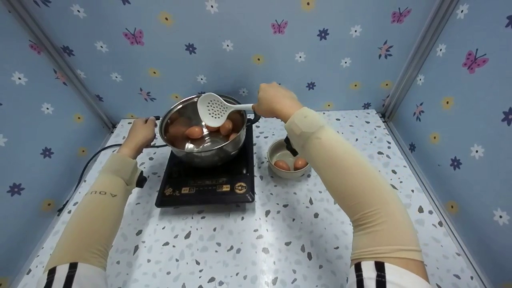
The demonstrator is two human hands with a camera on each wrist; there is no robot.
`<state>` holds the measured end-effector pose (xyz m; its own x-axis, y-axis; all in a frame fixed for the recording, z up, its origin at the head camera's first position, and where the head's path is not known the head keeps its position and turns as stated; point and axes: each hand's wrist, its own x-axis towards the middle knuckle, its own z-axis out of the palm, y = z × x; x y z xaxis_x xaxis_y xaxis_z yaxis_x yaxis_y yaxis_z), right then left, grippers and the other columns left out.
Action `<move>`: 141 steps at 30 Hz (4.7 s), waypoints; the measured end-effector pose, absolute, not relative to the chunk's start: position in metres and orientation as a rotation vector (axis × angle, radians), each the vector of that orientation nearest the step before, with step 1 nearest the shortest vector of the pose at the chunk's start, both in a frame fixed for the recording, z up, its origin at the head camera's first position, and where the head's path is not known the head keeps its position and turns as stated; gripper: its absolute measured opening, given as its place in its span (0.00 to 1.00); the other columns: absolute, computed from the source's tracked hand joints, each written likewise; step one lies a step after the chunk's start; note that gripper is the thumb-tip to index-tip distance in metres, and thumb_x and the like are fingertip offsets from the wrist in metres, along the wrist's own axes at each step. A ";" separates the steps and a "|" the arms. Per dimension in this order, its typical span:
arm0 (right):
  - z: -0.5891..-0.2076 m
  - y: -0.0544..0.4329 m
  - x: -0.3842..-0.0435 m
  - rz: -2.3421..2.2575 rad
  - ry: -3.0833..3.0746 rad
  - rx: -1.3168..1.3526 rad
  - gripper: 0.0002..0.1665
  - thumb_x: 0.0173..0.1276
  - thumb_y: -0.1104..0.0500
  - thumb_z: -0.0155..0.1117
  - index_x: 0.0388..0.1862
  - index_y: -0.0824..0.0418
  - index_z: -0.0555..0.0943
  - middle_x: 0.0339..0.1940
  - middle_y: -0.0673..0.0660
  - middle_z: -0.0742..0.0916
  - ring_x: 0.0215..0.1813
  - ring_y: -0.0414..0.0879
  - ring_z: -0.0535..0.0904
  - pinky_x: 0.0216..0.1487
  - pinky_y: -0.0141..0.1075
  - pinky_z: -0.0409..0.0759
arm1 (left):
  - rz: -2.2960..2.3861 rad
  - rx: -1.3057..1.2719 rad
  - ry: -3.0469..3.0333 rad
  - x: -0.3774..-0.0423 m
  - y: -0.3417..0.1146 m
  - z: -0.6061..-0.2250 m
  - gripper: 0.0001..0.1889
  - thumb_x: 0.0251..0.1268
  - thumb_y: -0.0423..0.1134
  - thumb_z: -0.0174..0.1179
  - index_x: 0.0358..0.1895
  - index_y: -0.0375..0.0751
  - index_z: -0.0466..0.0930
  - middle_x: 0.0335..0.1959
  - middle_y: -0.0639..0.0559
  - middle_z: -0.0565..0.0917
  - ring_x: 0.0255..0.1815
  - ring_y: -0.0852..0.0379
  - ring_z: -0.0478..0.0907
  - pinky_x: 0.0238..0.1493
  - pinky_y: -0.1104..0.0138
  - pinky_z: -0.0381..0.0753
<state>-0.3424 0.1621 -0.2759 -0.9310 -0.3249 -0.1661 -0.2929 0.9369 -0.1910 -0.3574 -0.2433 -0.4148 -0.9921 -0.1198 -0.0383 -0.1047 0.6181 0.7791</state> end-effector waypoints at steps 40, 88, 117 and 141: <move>-0.309 0.101 -0.340 -0.177 3.006 -0.409 0.18 0.84 0.49 0.60 0.46 0.63 0.83 0.43 0.62 0.87 0.42 0.57 0.82 0.45 0.54 0.84 | -1.370 0.226 -2.783 -0.354 -0.240 -0.415 0.27 0.92 0.47 0.31 0.64 0.25 0.71 0.47 0.38 0.71 0.53 0.41 0.72 0.58 0.48 0.72; -0.308 0.106 -0.338 -0.176 2.903 -0.428 0.19 0.82 0.47 0.63 0.41 0.61 0.86 0.33 0.57 0.85 0.32 0.51 0.79 0.33 0.45 0.77 | -1.376 0.200 -2.767 -0.355 -0.241 -0.417 0.20 0.92 0.45 0.32 0.51 0.33 0.70 0.39 0.44 0.68 0.44 0.46 0.68 0.51 0.52 0.69; -0.269 0.119 -0.350 -0.027 2.584 -0.453 0.20 0.78 0.47 0.66 0.28 0.57 0.81 0.15 0.49 0.74 0.18 0.41 0.66 0.24 0.36 0.67 | -1.350 0.210 -2.770 -0.355 -0.240 -0.417 0.26 0.92 0.46 0.32 0.59 0.25 0.73 0.55 0.28 0.77 0.55 0.37 0.76 0.61 0.46 0.75; -0.271 0.142 -0.360 -0.292 2.314 -0.452 0.12 0.77 0.53 0.63 0.40 0.59 0.88 0.17 0.48 0.76 0.18 0.38 0.63 0.22 0.34 0.65 | -1.350 0.227 -2.779 -0.355 -0.240 -0.417 0.30 0.92 0.45 0.32 0.73 0.21 0.68 0.66 0.24 0.75 0.65 0.36 0.74 0.68 0.43 0.72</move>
<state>-0.3602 0.1421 -0.2709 -0.6586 -0.4040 -0.6349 -0.2338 0.9118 -0.3377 -0.3549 -0.2402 -0.4171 -0.9883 -0.1505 -0.0246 -0.1123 0.6094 0.7849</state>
